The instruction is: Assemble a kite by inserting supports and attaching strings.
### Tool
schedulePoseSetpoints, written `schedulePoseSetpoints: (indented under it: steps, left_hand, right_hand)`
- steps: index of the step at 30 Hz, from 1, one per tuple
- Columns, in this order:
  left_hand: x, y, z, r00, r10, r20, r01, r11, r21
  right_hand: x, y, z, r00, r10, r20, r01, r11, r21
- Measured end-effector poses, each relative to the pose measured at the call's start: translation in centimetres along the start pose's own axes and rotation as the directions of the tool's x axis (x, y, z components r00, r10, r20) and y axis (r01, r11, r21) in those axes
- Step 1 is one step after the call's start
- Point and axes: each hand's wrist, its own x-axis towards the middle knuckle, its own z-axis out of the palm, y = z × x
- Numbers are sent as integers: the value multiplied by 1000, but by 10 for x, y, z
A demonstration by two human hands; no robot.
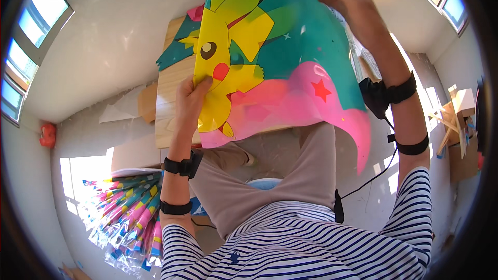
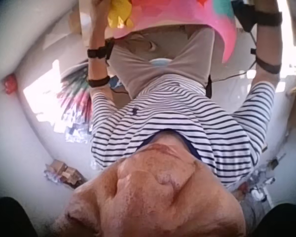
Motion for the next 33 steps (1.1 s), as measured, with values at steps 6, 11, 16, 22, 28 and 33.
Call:
schedulePoseSetpoints:
  steps: [6, 11, 16, 22, 28, 33]
  left_hand:
    - [31, -54, -18, 954, -298, 38, 297, 954, 29]
    - [69, -132, -47, 970, -239, -42, 242, 930, 277]
    - [84, -161, -46, 990, 55, -129, 89, 463, 882]
    - [25, -141, 47, 899, 240, 366, -438, 520, 733]
    - [3, -178, 98, 889, 182, 419, -455, 429, 780]
    - [13, -196, 96, 862, 320, 394, -503, 434, 747]
  right_hand:
    - [-75, 164, 7, 973, 216, 82, -92, 690, -718]
    - [-139, 205, 28, 782, 621, 43, -285, 419, -862]
    - [-164, 260, 36, 882, 427, 201, -129, 628, -768]
    - [-190, 322, 61, 944, 281, 171, 101, 246, -964]
    - [-185, 304, 69, 937, 309, 162, 65, 302, -951]
    - [-182, 291, 72, 947, 295, 130, 1, 400, -916]
